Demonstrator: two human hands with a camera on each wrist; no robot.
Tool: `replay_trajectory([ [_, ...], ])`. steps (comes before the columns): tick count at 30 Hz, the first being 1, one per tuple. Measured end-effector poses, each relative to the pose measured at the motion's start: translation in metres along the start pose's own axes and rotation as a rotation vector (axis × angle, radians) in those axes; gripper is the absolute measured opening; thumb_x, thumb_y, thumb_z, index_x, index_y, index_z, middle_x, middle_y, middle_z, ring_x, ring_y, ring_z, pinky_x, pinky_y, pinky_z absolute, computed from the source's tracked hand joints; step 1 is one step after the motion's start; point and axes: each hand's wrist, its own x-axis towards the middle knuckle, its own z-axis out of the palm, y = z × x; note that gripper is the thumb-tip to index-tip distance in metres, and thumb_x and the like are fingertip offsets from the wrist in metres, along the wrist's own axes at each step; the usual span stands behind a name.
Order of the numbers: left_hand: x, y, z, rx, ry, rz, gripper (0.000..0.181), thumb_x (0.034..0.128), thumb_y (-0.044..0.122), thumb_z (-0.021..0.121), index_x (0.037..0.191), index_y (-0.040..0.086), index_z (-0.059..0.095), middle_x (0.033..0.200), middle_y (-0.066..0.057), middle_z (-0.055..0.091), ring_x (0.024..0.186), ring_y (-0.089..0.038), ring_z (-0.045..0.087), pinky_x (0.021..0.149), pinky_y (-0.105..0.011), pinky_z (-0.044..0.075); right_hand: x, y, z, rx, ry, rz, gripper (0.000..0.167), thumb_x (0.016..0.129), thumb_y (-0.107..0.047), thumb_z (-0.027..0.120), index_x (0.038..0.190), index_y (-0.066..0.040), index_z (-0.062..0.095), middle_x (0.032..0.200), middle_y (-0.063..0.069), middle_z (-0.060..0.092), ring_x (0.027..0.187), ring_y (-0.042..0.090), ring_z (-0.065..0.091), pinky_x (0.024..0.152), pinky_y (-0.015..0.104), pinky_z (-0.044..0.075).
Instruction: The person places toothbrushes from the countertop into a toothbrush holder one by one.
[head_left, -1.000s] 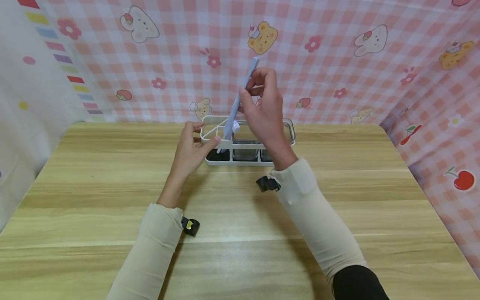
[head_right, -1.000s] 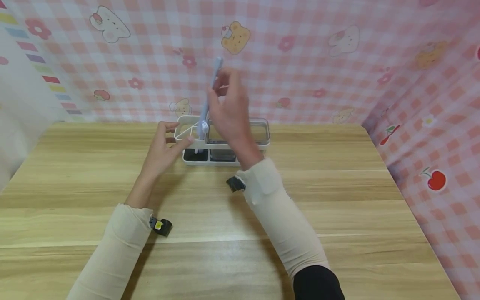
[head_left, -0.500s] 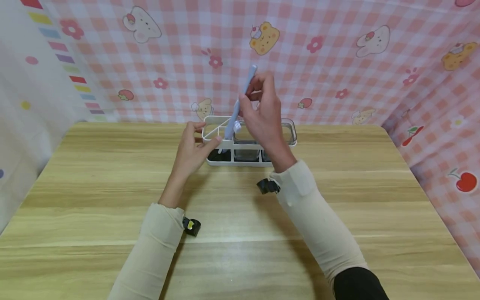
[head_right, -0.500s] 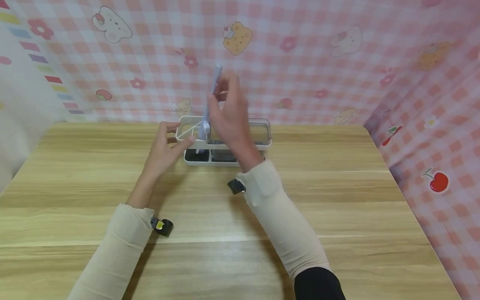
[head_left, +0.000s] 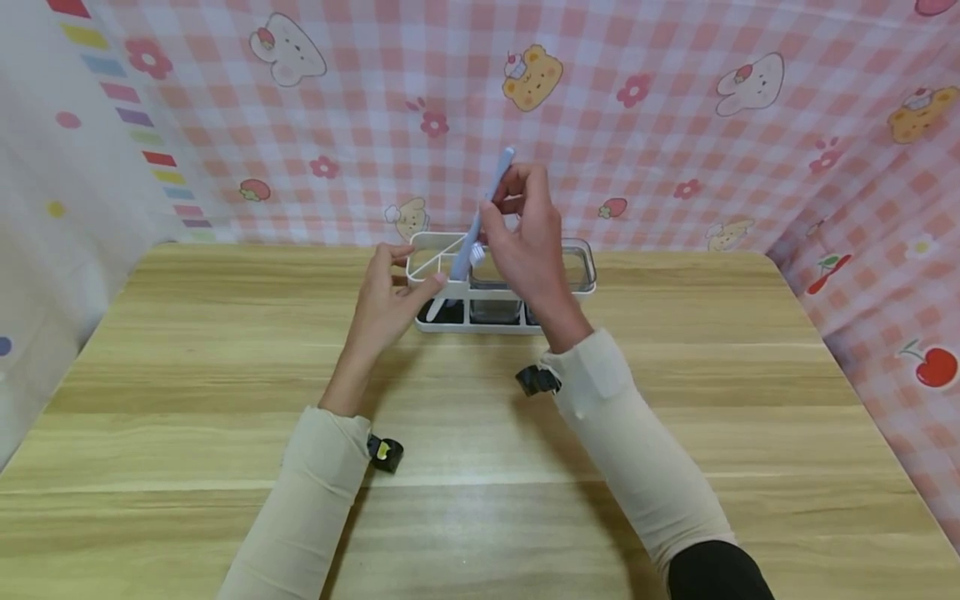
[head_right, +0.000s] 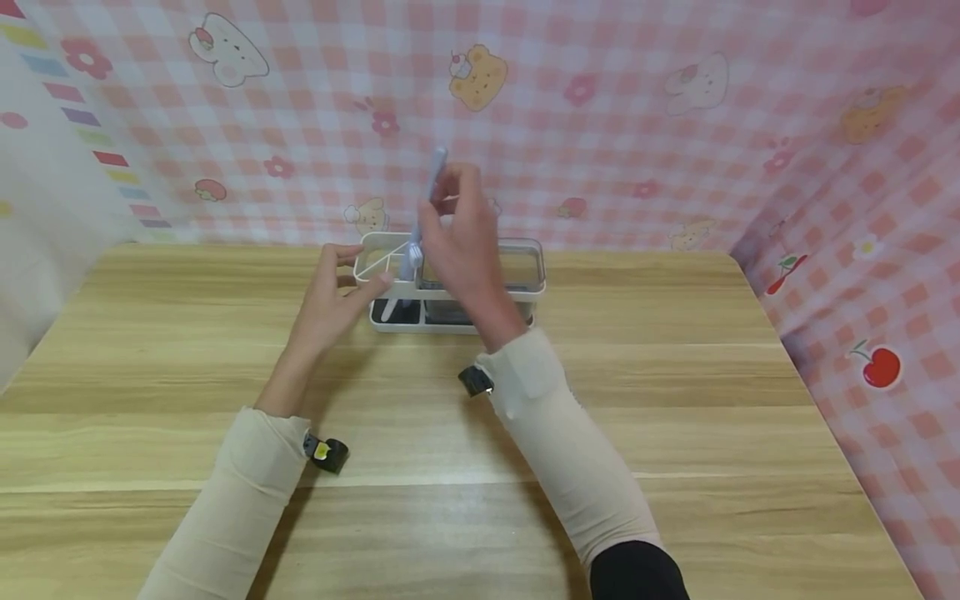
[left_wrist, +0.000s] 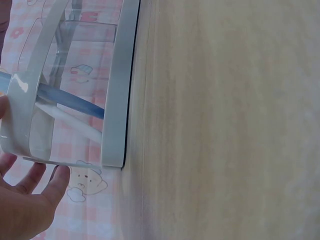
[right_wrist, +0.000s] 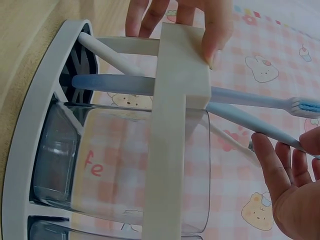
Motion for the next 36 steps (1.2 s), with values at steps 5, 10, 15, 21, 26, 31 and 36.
replay_trajectory([
  [5,0.0,-0.001,0.0,0.001,0.005,-0.001,0.059,0.0911,0.028,0.075,0.135,0.0,0.047,0.127,-0.02,0.05,0.102,-0.035,0.057,0.085,-0.04,0.05,-0.001,0.003,0.001,-0.013,-0.009,0.002,0.02,0.098,0.002,0.057,0.114,0.0,0.043,0.101,0.014,0.052,0.09,0.024,0.06,0.067,0.04,0.061],
  [10,0.0,-0.002,0.001,0.004,0.006,-0.005,0.059,0.0911,0.028,0.075,0.135,0.0,0.047,0.127,-0.02,0.05,0.103,-0.034,0.056,0.087,-0.04,0.05,-0.003,0.006,0.003,-0.032,-0.026,0.018,0.022,0.099,-0.001,0.059,0.115,0.002,0.044,0.102,0.015,0.053,0.092,0.023,0.061,0.071,0.034,0.059],
  [15,0.0,-0.002,0.001,0.006,0.005,-0.009,0.059,0.0909,0.029,0.075,0.135,0.001,0.047,0.128,-0.019,0.05,0.104,-0.033,0.055,0.088,-0.041,0.049,-0.004,0.01,0.003,-0.065,-0.05,-0.034,0.021,0.099,0.002,0.058,0.116,0.003,0.046,0.104,0.017,0.053,0.095,0.025,0.06,0.081,0.035,0.054],
  [21,-0.001,0.0,0.0,0.01,0.009,-0.011,0.058,0.091,0.028,0.076,0.134,0.002,0.047,0.128,-0.017,0.05,0.104,-0.033,0.056,0.088,-0.042,0.05,-0.004,0.011,0.003,-0.082,-0.085,-0.033,0.021,0.098,0.002,0.061,0.115,0.001,0.048,0.102,0.014,0.055,0.095,0.025,0.061,0.086,0.034,0.053],
  [26,0.001,-0.001,0.0,0.015,0.01,-0.007,0.059,0.0916,0.028,0.075,0.134,0.0,0.046,0.129,-0.02,0.05,0.105,-0.034,0.056,0.09,-0.043,0.05,-0.003,0.012,0.003,-0.092,-0.129,-0.004,0.023,0.099,0.002,0.061,0.115,0.001,0.046,0.1,0.013,0.056,0.093,0.025,0.062,0.083,0.034,0.054],
  [31,0.0,0.0,0.0,0.014,0.008,-0.012,0.059,0.0917,0.028,0.075,0.135,0.0,0.046,0.129,-0.02,0.049,0.105,-0.034,0.056,0.089,-0.043,0.05,-0.004,0.013,0.003,-0.114,-0.173,0.013,0.023,0.099,0.002,0.061,0.114,0.0,0.044,0.101,0.012,0.056,0.09,0.024,0.063,0.076,0.034,0.055],
  [36,-0.001,0.002,0.0,0.01,0.003,-0.013,0.058,0.0914,0.028,0.075,0.135,0.001,0.047,0.128,-0.018,0.05,0.105,-0.033,0.056,0.089,-0.042,0.05,-0.006,0.015,0.002,-0.126,-0.209,0.018,0.022,0.099,0.002,0.06,0.117,-0.001,0.047,0.104,0.015,0.057,0.093,0.024,0.063,0.078,0.034,0.055],
])
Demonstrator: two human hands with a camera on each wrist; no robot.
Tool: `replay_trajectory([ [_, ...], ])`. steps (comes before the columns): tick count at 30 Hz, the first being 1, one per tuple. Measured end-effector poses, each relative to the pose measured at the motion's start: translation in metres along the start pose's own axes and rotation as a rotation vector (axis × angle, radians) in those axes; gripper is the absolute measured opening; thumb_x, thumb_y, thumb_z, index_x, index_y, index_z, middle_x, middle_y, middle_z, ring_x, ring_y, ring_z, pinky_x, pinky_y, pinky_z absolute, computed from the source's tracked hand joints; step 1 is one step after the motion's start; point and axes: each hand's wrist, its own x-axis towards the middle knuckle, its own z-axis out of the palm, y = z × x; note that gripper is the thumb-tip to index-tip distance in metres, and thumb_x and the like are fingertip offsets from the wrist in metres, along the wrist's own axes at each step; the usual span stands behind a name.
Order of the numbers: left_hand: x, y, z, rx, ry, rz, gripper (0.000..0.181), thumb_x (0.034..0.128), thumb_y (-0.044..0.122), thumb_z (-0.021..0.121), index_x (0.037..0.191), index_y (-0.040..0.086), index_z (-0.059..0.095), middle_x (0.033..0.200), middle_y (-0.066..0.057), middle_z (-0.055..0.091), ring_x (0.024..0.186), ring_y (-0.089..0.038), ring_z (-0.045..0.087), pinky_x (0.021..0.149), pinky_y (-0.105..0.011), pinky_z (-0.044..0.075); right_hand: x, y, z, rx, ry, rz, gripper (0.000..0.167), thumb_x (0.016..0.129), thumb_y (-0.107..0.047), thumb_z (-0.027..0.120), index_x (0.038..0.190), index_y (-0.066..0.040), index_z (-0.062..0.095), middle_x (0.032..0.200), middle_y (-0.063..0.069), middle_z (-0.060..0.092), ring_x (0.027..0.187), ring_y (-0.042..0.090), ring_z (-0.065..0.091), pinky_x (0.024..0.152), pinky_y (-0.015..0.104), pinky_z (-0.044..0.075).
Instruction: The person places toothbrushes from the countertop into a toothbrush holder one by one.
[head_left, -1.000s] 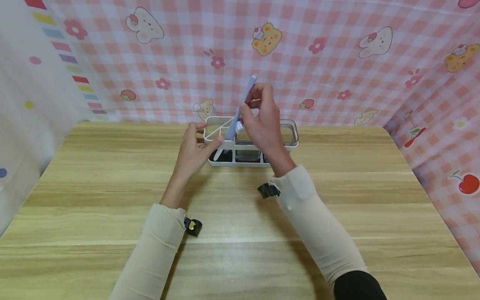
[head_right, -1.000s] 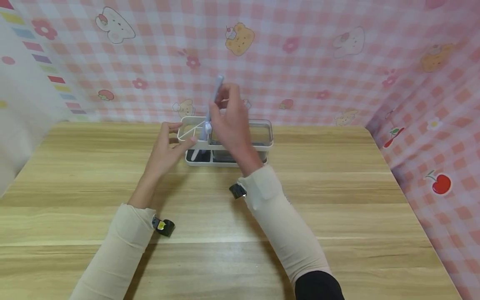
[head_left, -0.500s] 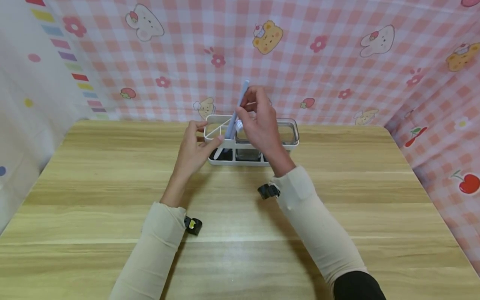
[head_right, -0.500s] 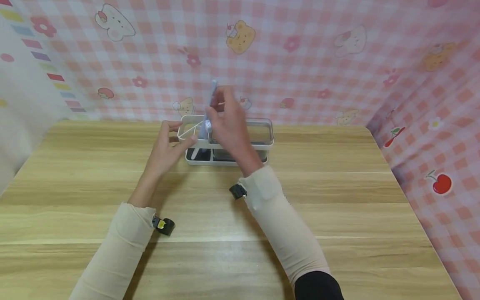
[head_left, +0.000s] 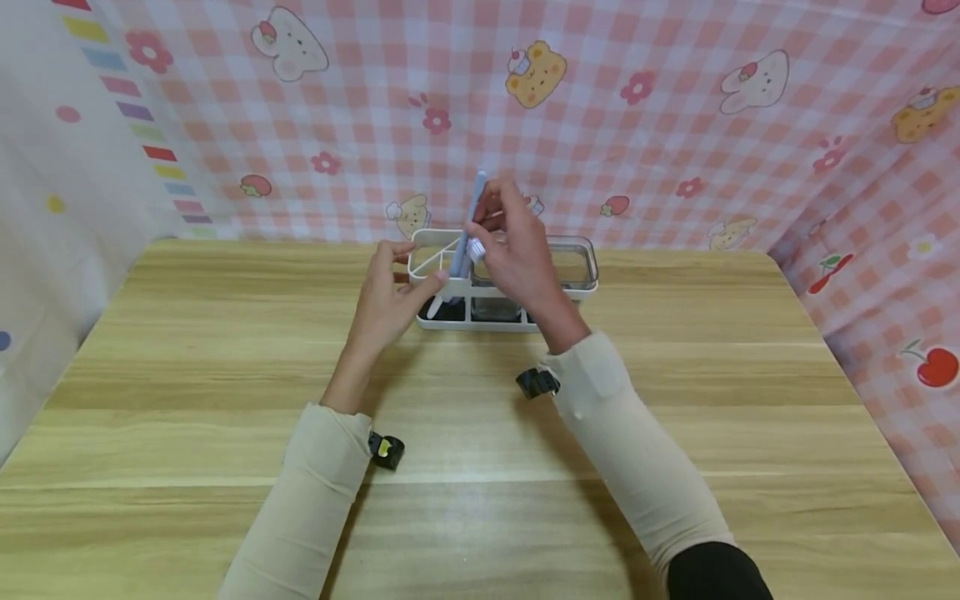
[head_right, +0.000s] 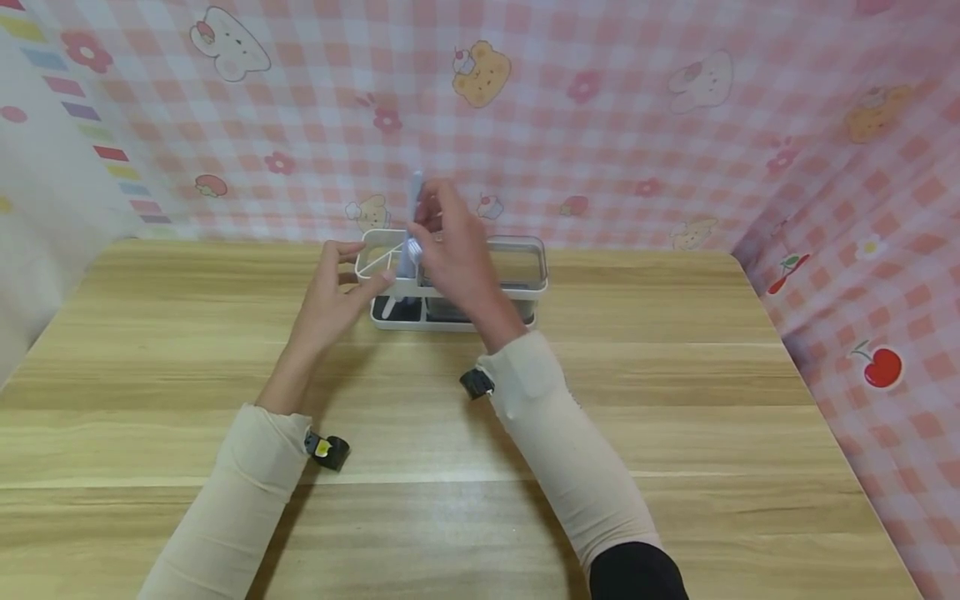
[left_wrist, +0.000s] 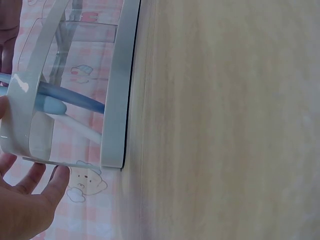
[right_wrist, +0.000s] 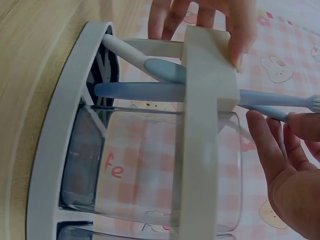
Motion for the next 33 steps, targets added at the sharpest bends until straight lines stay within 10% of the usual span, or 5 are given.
replay_trajectory([
  [33,0.0005,-0.004,0.0001,-0.004,0.004,0.019,0.06,0.0909,0.03,0.074,0.134,0.0,0.047,0.128,-0.018,0.05,0.106,-0.033,0.056,0.091,-0.044,0.05,-0.0073,0.0055,0.0059,-0.135,-0.129,0.073,0.018,0.094,0.008,0.064,0.108,0.0,0.056,0.11,0.015,0.066,0.105,0.027,0.067,0.084,0.031,0.058],
])
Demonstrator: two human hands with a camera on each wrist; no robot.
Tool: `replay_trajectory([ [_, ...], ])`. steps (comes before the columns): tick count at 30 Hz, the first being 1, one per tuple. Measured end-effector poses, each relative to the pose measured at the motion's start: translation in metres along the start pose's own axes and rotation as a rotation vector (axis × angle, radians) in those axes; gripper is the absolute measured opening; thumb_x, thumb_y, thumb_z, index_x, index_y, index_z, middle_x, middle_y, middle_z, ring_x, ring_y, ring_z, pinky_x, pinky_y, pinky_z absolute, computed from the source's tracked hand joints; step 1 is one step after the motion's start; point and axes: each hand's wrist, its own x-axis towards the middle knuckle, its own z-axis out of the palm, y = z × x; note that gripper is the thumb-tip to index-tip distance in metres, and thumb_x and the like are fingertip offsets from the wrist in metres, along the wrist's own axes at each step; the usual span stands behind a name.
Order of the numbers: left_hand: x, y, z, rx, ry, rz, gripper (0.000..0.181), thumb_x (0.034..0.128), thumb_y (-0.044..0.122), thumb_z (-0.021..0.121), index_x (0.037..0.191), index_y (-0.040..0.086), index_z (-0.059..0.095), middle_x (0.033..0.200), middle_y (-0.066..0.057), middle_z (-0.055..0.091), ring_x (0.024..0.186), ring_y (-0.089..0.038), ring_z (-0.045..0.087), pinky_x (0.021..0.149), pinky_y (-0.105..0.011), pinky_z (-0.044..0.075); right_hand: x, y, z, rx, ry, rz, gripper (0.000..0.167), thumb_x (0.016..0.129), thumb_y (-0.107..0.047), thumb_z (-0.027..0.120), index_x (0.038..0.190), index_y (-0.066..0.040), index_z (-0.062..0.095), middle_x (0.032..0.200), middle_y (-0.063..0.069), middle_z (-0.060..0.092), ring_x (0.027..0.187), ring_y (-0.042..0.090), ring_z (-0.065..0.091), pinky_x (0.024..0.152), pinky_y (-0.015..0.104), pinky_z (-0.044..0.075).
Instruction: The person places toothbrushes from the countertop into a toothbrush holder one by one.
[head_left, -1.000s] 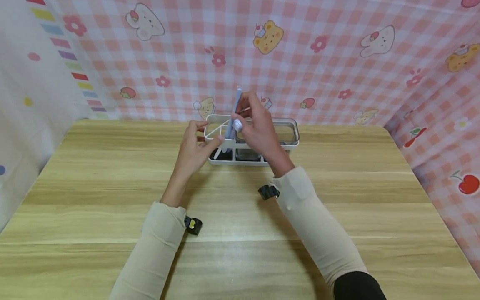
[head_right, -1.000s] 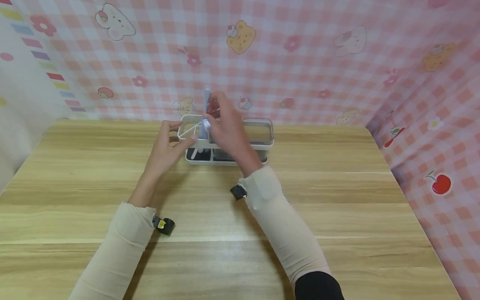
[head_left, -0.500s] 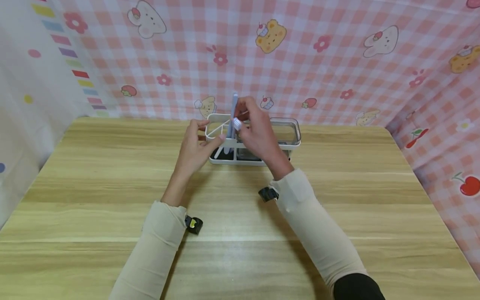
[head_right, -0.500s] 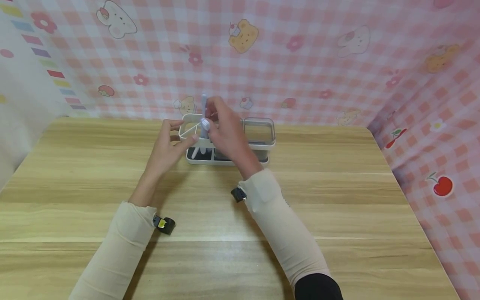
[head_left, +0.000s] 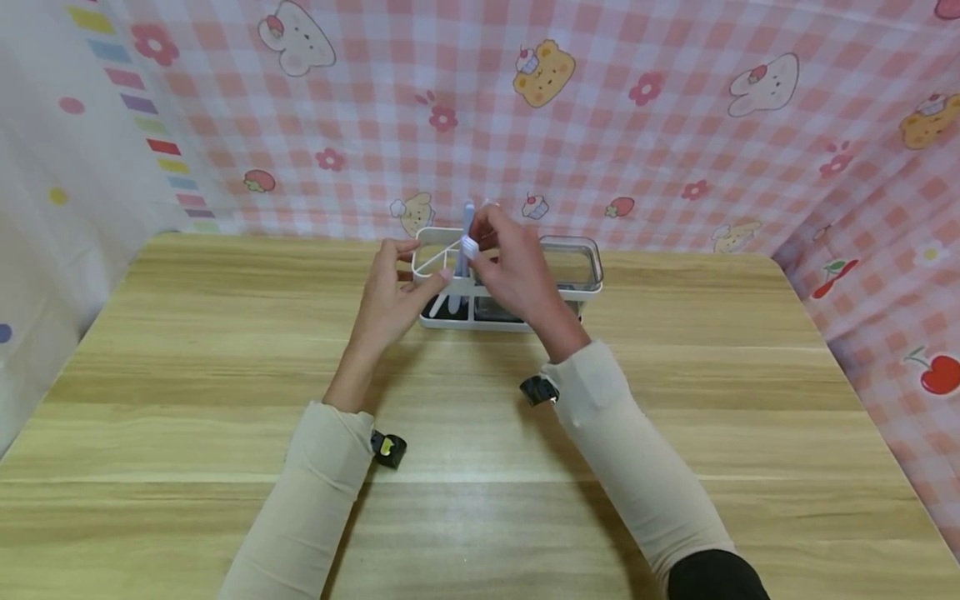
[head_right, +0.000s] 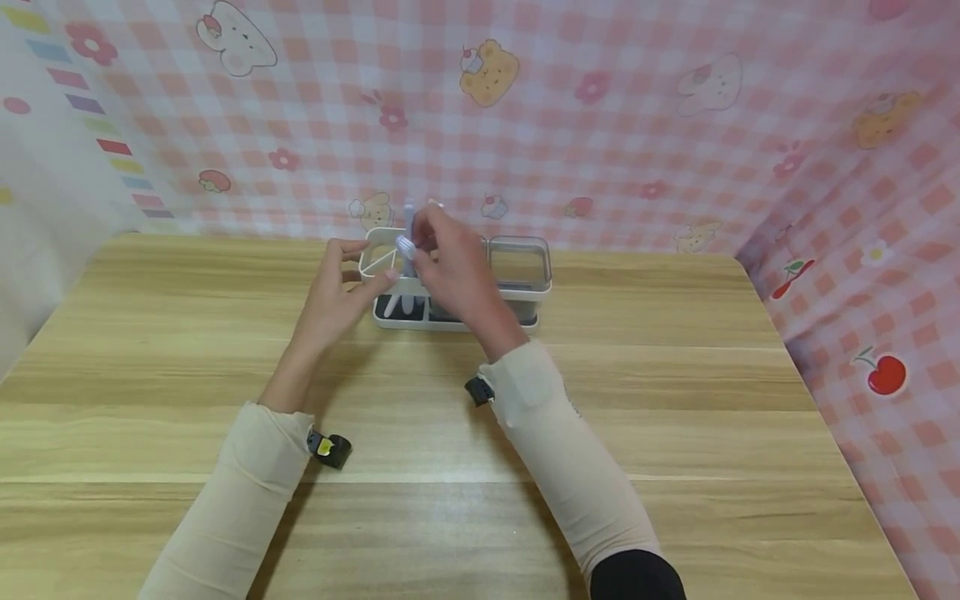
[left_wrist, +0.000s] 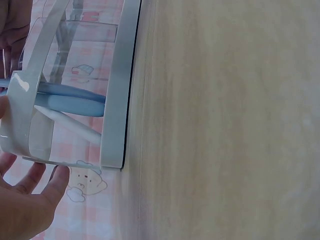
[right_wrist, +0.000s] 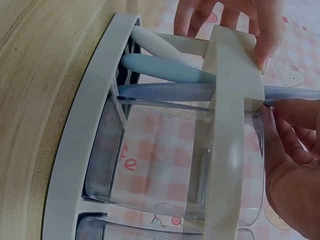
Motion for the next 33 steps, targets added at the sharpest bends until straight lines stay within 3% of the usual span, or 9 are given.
replay_trajectory([
  [5,0.001,0.0,0.001,0.0,-0.005,0.001,0.06,0.091,0.031,0.074,0.134,0.0,0.047,0.128,-0.019,0.05,0.107,-0.034,0.056,0.091,-0.044,0.05,-0.002,-0.001,-0.002,0.004,-0.012,0.037,0.016,0.095,0.005,0.065,0.109,0.0,0.057,0.112,0.015,0.066,0.105,0.026,0.066,0.084,0.032,0.058],
  [17,0.0,-0.001,0.001,-0.008,-0.014,-0.007,0.06,0.0915,0.032,0.074,0.135,0.002,0.047,0.128,-0.017,0.05,0.108,-0.034,0.056,0.092,-0.044,0.049,-0.005,0.004,-0.001,0.059,-0.007,0.016,0.015,0.096,0.003,0.066,0.108,0.003,0.059,0.11,0.017,0.067,0.1,0.025,0.068,0.081,0.03,0.058],
  [27,0.002,-0.002,-0.002,0.003,-0.022,-0.014,0.061,0.0917,0.033,0.075,0.136,0.002,0.046,0.128,-0.017,0.05,0.107,-0.032,0.056,0.09,-0.044,0.05,-0.007,0.004,0.0,0.067,-0.001,0.044,0.016,0.096,0.002,0.067,0.109,0.002,0.06,0.109,0.014,0.066,0.098,0.023,0.067,0.079,0.03,0.058],
  [30,0.001,-0.002,-0.004,0.037,-0.017,-0.015,0.062,0.0917,0.035,0.074,0.137,0.003,0.046,0.128,-0.017,0.05,0.107,-0.032,0.056,0.091,-0.044,0.05,-0.009,0.004,0.0,0.062,-0.002,0.065,0.017,0.096,0.0,0.067,0.111,0.0,0.06,0.109,0.012,0.066,0.099,0.021,0.067,0.08,0.03,0.058],
  [33,-0.001,0.0,-0.007,0.129,-0.002,-0.008,0.064,0.0917,0.04,0.073,0.138,0.004,0.047,0.131,-0.017,0.049,0.112,-0.032,0.055,0.093,-0.047,0.048,-0.012,0.002,-0.001,0.058,-0.005,0.075,0.017,0.097,-0.002,0.067,0.112,-0.002,0.06,0.109,0.01,0.066,0.1,0.019,0.066,0.08,0.03,0.058],
])
